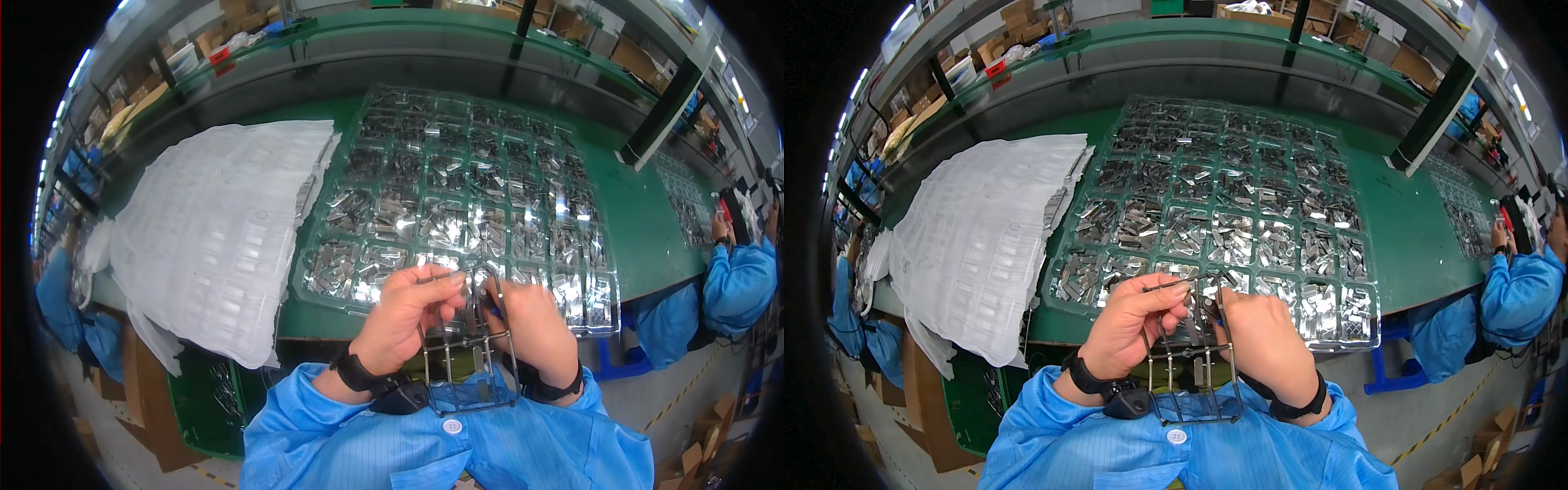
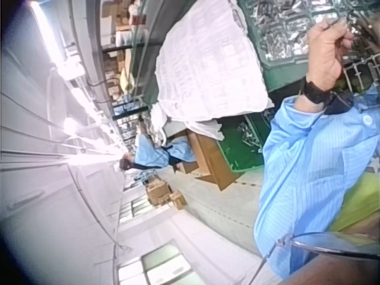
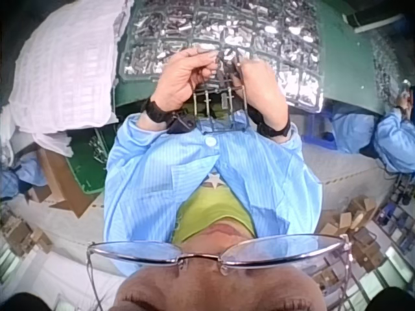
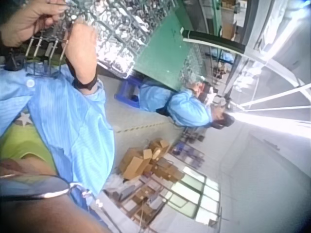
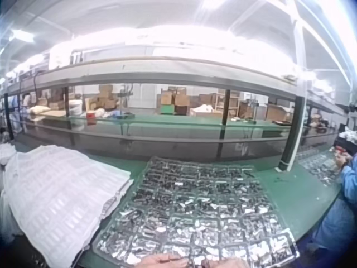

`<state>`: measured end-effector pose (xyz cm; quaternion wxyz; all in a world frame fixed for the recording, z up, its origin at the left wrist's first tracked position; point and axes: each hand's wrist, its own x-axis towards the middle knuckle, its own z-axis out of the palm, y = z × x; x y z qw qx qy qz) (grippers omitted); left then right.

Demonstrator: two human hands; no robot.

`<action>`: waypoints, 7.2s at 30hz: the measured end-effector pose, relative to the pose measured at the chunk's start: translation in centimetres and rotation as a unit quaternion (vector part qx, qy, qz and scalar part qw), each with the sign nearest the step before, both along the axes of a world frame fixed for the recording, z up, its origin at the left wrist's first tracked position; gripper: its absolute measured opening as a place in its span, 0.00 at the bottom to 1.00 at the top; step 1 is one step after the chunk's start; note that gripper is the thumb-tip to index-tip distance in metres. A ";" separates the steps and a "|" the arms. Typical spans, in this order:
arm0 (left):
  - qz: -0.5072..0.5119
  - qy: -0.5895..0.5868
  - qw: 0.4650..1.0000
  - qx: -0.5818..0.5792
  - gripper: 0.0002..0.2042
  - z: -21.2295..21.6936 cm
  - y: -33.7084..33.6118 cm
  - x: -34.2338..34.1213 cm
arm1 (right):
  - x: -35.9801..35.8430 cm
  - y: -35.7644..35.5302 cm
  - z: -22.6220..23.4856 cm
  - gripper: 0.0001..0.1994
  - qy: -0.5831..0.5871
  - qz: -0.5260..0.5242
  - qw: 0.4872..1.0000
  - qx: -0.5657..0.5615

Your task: The worker is assembling and organizing metal wire frames into plastic trays at a factory workbench.

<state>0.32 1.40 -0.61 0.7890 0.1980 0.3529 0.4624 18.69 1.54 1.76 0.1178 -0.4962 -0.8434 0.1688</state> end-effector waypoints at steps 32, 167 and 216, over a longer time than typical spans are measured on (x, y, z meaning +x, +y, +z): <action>0.062 0.006 0.995 0.076 0.06 1.6 -1.4 -0.2 | -1.0 -0.1 -0.5 0.14 0.220 0.041 0.975 0.017; 0.029 -0.017 0.999 0.030 0.06 0.9 -1.1 -0.9 | -1.4 0.5 0.3 0.07 0.097 0.054 0.994 -0.008; 0.045 -0.008 0.998 0.045 0.05 1.3 -1.4 -1.0 | -1.7 0.0 -0.3 0.15 0.165 0.070 0.984 0.023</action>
